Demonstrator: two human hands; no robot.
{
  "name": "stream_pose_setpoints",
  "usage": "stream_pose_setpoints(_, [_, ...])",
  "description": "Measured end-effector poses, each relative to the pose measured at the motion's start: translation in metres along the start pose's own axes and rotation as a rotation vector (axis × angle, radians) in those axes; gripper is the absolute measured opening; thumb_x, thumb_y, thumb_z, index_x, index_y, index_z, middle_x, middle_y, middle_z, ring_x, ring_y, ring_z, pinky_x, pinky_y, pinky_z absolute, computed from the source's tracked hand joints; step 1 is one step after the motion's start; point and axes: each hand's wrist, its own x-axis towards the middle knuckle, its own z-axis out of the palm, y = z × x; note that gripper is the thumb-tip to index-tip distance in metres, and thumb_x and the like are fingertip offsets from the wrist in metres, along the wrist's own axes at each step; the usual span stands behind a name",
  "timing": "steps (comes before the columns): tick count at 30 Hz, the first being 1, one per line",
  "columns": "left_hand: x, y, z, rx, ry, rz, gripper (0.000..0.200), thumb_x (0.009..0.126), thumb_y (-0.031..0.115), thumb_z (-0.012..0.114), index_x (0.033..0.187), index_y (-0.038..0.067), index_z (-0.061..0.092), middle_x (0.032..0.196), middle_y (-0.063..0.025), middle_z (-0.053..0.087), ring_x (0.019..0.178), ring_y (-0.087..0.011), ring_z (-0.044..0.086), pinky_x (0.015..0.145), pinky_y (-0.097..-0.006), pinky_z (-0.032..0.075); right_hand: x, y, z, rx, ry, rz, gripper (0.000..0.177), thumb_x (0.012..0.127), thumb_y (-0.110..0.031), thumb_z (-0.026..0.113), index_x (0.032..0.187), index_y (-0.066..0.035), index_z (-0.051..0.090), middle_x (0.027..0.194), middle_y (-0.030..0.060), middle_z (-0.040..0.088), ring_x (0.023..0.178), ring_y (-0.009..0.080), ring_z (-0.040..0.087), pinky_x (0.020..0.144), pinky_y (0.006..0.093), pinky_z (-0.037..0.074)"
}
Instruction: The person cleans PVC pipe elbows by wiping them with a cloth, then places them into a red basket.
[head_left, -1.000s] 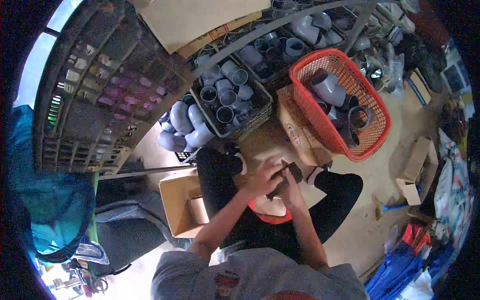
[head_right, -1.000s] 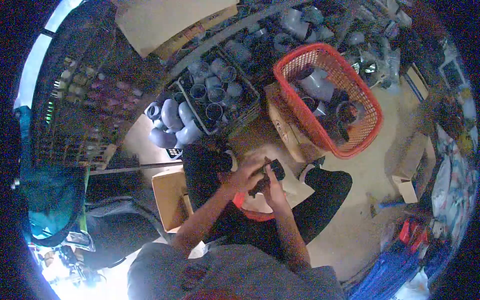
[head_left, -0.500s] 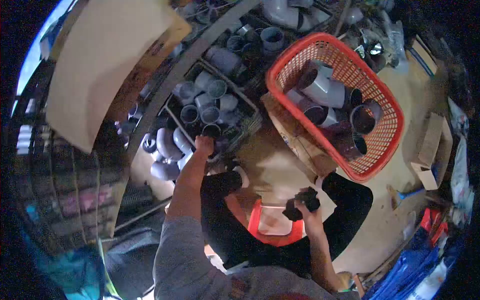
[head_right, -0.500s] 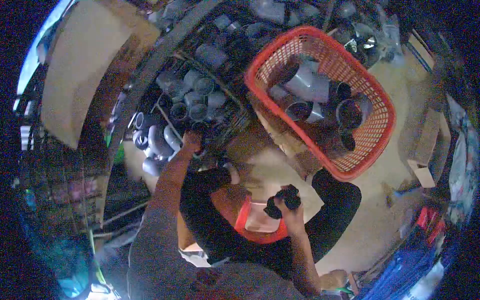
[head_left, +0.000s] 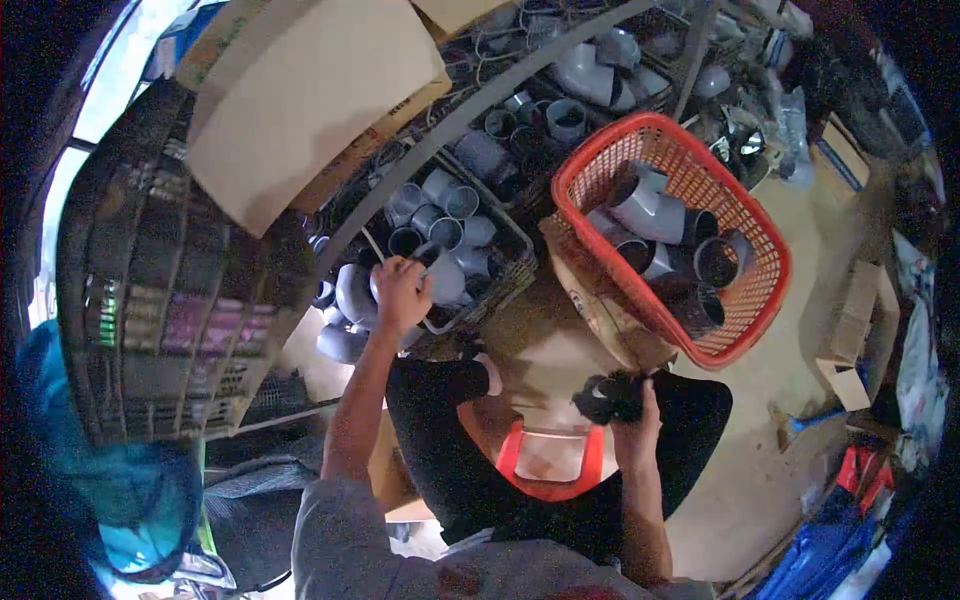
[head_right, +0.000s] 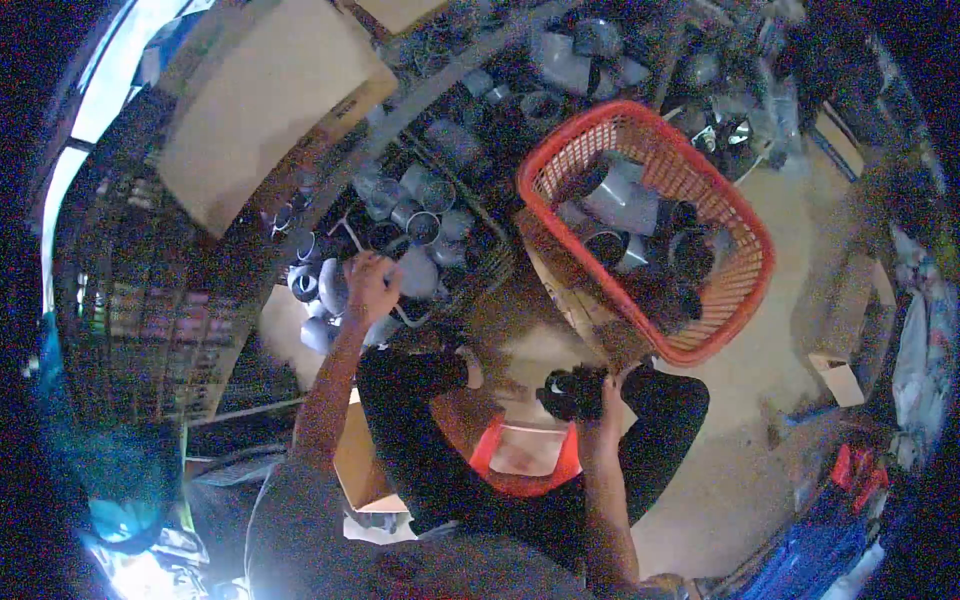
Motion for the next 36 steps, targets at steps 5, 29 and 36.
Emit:
stream_pose_setpoints(5, [-0.047,0.074,-0.098,-0.6,0.417,-0.157,0.013,0.092,0.012,0.06,0.1,0.002,0.057,0.087,-0.0223,0.063,0.077,-0.0435,0.062,0.071,-0.0461,0.048,-0.042,-0.032,0.072,-0.626,-0.165,-0.636,0.051,0.095,-0.017,0.059,0.142,-0.003,0.045,0.137,0.0126,0.052,0.126,0.0238,0.051,0.109,0.0411,0.038])
stream_pose_setpoints(29, [-0.119,0.211,-0.218,-1.025,0.377,-0.231,0.044,0.088,0.005,0.069,0.056,0.002,0.039,0.052,0.004,0.037,0.051,-0.005,0.029,0.046,-0.0289,0.023,-0.1,0.002,0.076,-1.156,-0.717,-0.94,0.07,0.092,-0.023,0.059,0.152,-0.001,0.029,0.147,0.0336,0.036,0.136,0.0499,0.036,0.115,0.0493,0.029])
stream_pose_setpoints(36, [-0.129,0.204,-0.22,-1.278,0.277,-0.209,0.039,0.087,0.003,0.068,0.056,0.003,0.044,0.052,0.0072,0.042,0.052,-0.004,0.035,0.046,-0.0285,0.027,-0.159,-0.033,0.124,-0.968,-0.719,-0.765,0.065,0.102,-0.029,0.043,0.153,0.006,0.022,0.15,0.0287,0.036,0.144,0.0402,0.031,0.119,0.0436,0.022])
